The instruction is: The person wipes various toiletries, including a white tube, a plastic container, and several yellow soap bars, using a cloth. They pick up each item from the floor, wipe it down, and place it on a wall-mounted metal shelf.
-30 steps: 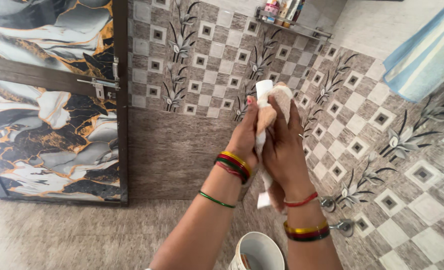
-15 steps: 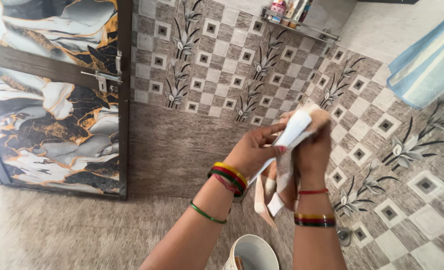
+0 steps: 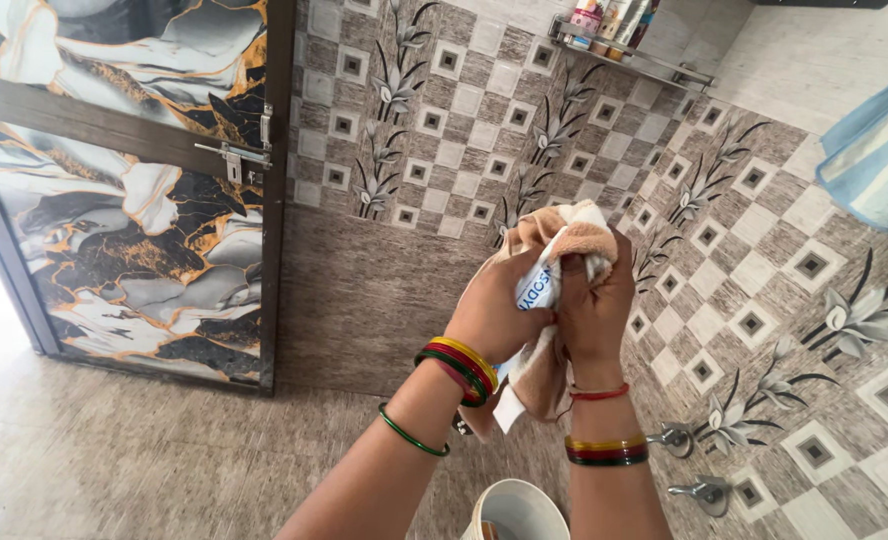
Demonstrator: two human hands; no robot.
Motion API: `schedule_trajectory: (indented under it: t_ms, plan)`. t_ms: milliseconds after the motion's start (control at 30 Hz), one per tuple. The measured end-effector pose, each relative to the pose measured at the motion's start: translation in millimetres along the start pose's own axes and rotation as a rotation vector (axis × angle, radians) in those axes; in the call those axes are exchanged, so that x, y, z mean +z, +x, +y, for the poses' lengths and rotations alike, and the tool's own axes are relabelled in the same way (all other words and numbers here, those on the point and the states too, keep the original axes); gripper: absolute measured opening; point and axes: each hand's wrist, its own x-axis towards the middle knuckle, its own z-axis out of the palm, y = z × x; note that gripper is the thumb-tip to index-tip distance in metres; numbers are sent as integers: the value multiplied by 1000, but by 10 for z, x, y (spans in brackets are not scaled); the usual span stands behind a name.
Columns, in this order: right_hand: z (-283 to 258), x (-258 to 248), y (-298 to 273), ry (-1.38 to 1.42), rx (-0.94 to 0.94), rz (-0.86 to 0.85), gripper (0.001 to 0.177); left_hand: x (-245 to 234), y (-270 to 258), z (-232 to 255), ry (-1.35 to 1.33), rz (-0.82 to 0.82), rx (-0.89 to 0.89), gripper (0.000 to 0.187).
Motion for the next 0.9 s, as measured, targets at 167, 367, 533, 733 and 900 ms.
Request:
schedule_trajectory:
  t_ms: [167, 367, 533, 733, 900]
  plan:
    - [345, 41, 75, 2, 12, 117, 24, 41, 198, -340, -294, -98, -70, 59]
    - [501, 196, 328, 193, 180, 193, 30, 41, 628, -632, -777, -53, -126, 51]
    - [264, 566, 487, 104, 83, -130, 60, -91, 1174, -854, -716, 246, -77, 50]
    - [232, 994, 531, -474, -50, -338, 57, -398, 1568, -1305, -1451, -26, -258, 40]
    - [384, 1151, 580, -516, -18, -432, 57, -686, 1681, -1612, -1410, 41, -390, 25]
